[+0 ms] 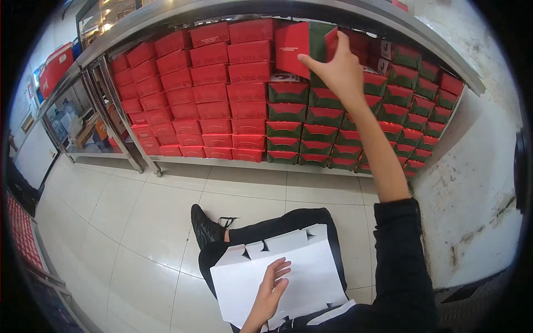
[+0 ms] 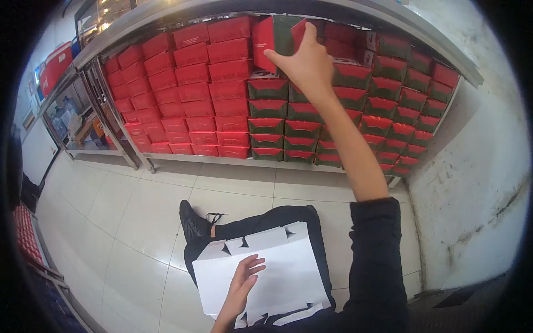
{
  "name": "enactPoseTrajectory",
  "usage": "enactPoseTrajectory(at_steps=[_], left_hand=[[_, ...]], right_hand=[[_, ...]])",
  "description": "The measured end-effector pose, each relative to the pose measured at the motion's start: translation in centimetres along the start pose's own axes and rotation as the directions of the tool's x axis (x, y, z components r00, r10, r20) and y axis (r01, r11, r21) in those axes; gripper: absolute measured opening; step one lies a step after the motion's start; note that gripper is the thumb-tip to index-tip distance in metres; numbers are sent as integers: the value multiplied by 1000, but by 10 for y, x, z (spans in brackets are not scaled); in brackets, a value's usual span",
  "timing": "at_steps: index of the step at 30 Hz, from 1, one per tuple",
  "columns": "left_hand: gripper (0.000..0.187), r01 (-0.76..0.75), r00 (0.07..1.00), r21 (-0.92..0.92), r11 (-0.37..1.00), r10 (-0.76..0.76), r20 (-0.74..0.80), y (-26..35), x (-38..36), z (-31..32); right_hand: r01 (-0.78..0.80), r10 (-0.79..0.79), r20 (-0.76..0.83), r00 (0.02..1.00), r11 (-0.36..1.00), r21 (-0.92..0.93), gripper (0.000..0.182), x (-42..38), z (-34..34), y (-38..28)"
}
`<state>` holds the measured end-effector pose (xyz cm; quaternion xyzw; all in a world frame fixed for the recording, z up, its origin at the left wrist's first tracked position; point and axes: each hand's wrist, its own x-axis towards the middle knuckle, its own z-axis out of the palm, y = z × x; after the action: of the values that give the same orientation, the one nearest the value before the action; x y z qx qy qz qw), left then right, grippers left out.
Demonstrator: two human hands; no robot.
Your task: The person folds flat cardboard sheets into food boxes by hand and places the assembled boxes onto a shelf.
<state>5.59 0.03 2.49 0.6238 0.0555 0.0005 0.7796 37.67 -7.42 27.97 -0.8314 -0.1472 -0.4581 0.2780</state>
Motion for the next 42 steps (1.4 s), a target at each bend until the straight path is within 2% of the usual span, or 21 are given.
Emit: enactPoseTrajectory(at_steps=[2, 3, 4, 6, 11, 13, 14, 16, 18, 20, 23, 35, 37, 38, 39, 40, 42], left_hand=[[52, -10, 1000, -15, 1000, 10, 11, -3, 1, -1], [52, -2, 1000, -21, 1000, 2, 12, -4, 1, -2], [51, 8, 1000, -28, 1000, -8, 13, -5, 1, -2], [51, 10, 1000, -36, 999, -9, 21, -5, 1, -1], [51, -11, 999, -3, 1000, 11, 45, -9, -2, -6], [51, -5, 1000, -21, 1000, 6, 21, -12, -4, -7], [51, -7, 1000, -19, 1000, 7, 20, -13, -5, -8], [51, 22, 1000, -44, 999, -22, 5, -14, -6, -8], [51, 31, 1000, -40, 999, -30, 8, -14, -8, -7], [51, 40, 999, -33, 999, -40, 11, -14, -8, -7], [51, 46, 999, -38, 998, -45, 25, -13, -7, -4], [49, 47, 999, -39, 998, -48, -23, -14, -10, -3], [47, -18, 997, -47, 999, 15, -79, -11, -8, -9], [47, -19, 997, -50, 999, 16, -79, -8, -3, -15], [44, -152, 975, 59, 987, 159, -157, 0, 4, -25], [42, -269, 927, 177, 947, 305, -219, 10, 11, -35], [36, -413, 822, 359, 837, 512, -250, 56, 39, -51]], right_hand=[[117, -115, 29, 993, 991, -58, 90, -10, -24, -4], [203, -203, 17, 979, 979, -35, 81, -18, -34, -7], [206, -205, 18, 979, 978, -40, 81, -22, -36, -8], [387, -385, 40, 922, 909, -155, 75, -29, -35, -7], [503, -504, 28, 863, 855, -126, 72, -42, -21, -7], [613, -622, -6, 783, 774, -159, 61, -59, -10, -4], [613, -622, -8, 783, 774, -159, 61, -68, -2, 1], [672, -735, -45, 676, 641, -372, 49, -87, 16, 15], [667, -731, -18, 682, 633, -392, 46, -99, 24, 27], [689, -736, 13, 676, 627, -364, 54, -104, 28, 36], [694, -744, 22, 668, 612, -381, 50, -106, 34, 39], [636, -704, 17, 710, 631, -444, 51, -113, 44, 15], [639, -699, 29, 715, 636, -432, 51, -111, 42, 16], [641, -693, 15, 721, 658, -394, 60, -109, 43, 19], [640, -685, 1, 729, 681, -354, 69, -108, 42, 23], [640, -684, 1, 730, 683, -351, 69, -107, 41, 26], [665, -704, -13, 710, 676, -317, 51, -103, 39, 35]])
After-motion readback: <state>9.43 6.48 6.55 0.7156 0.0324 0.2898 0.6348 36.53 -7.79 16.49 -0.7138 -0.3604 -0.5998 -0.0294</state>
